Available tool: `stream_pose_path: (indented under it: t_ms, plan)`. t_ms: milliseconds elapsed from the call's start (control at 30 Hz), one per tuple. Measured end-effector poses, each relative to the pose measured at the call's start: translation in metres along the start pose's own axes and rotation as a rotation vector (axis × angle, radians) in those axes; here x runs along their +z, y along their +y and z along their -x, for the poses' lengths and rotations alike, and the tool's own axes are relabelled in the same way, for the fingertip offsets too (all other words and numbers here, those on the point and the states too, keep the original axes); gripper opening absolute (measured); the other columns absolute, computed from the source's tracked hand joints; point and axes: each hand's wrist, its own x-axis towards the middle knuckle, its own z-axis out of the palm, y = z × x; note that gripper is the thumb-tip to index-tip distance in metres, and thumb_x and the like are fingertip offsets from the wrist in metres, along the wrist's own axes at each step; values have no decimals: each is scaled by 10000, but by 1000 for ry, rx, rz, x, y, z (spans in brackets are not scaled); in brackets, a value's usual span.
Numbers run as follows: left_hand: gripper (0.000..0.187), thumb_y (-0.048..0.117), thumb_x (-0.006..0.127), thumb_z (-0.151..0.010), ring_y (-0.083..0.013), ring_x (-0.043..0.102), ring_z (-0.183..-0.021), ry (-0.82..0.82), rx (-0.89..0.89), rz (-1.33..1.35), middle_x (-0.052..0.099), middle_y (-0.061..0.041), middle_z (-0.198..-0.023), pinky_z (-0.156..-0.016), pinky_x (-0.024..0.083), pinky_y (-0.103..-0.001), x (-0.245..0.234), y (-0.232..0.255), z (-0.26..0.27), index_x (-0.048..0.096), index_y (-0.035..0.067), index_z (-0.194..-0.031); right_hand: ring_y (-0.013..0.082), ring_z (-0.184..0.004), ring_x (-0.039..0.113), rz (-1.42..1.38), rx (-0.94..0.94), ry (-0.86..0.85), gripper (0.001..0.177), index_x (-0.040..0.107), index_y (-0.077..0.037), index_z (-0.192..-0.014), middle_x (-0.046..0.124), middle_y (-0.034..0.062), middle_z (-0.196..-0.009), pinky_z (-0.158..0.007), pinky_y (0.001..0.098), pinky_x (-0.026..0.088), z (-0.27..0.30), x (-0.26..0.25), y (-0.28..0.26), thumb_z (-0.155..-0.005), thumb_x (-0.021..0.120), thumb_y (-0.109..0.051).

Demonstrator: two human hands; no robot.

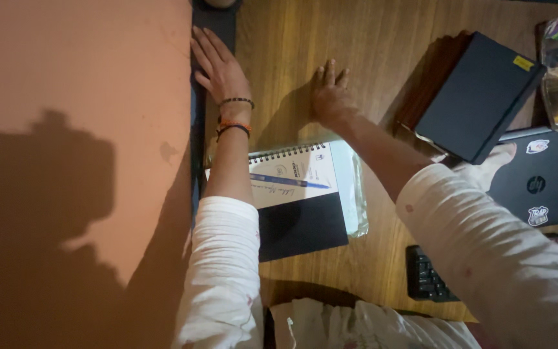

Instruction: The person wipes a small notebook with a cloth, then rearranges various notebooks, a laptop, and a keyboard on a wooden desk.

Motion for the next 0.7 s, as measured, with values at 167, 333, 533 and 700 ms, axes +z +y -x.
stream_pose_path:
  t_ms: [167, 333, 533, 700]
  plan:
    - [665, 21, 508, -1015, -278, 221, -1587, -12, 16, -27, 133, -123, -1726, -1041, 424, -503, 6, -6, 1, 251, 15, -1627, 551, -1469, 124, 96, -30, 12, 830, -4, 16, -1599, -28, 274, -1649, -1149, 542, 352, 8, -10, 0, -1070, 527, -339]
    - [632, 37, 477, -1052, -290, 222, -1586, 17, 33, -14, 120, -141, -1731, -1046, 431, -475, 8, -7, -1, 227, -15, -1630, 539, -1483, 139, 182, -56, 9, 879, 1, 28, -1609, -7, 290, -1659, -1160, 519, 356, -4, 6, 8, -1032, 559, -330]
    - [656, -6, 461, -1041, -300, 205, -1602, -79, 0, 23, 107, -165, -1739, -1068, 431, -451, -7, -6, 2, 185, -36, -1636, 577, -1470, 127, 348, -147, 101, 792, 45, 121, -1581, 43, 359, -1632, -1152, 544, 316, -28, 30, 12, -1036, 528, -190]
    - [786, 51, 535, -956, -362, 78, -1604, 6, 65, 133, 62, -181, -1717, -1278, 207, -597, -43, 5, 16, 144, -18, -1635, 549, -1488, 77, 231, -128, 25, 871, 27, 126, -1563, 32, 376, -1634, -1233, 560, 191, -10, 13, 6, -1012, 548, -304]
